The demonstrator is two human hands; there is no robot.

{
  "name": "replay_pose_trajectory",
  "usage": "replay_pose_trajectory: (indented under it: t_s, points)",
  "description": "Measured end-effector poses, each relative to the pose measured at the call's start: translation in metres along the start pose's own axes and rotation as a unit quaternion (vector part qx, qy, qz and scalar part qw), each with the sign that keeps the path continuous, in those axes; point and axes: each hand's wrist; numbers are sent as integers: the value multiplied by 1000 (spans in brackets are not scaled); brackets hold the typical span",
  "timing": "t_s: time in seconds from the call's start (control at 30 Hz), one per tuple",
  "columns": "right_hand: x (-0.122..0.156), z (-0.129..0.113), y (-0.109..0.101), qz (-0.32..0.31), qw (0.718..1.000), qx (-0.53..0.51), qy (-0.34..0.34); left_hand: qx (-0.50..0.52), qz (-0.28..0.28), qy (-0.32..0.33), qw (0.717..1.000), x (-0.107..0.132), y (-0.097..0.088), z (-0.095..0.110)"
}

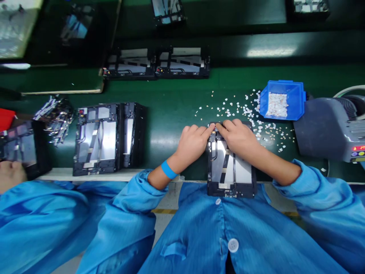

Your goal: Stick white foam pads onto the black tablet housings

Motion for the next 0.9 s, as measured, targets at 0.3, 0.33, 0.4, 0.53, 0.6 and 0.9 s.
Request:
replay_pose_trajectory:
  t_s: [0.3, 0.33, 0.4, 0.53, 0.6, 0.9]
  points:
    - [71, 31, -54, 94, 978, -37, 181, 277, -54, -272, 920, 42, -18, 5]
    - [85, 28, -56, 81, 972, -40, 215, 302, -85, -285, 906, 49, -22, 11]
    - [109, 19, -55, 7, 966, -62, 249, 336, -127, -273, 893, 58, -28, 28]
    - [126, -9, -52, -70, 951, -126, 274, 336, -87, -255, 903, 67, -34, 64]
    - [122, -22, -57, -37, 944, -170, 279, 343, -44, -280, 895, 70, -35, 74]
    - [-56, 30, -23, 15, 819, -452, 353, 306, 147, -506, 793, 91, -129, -111]
Point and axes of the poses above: each hand's wrist, its own x-axis away from the middle knuckle, its own y-axis out of the palm, z = x × y, and after that the axes turned 15 degrees about z, right-handed
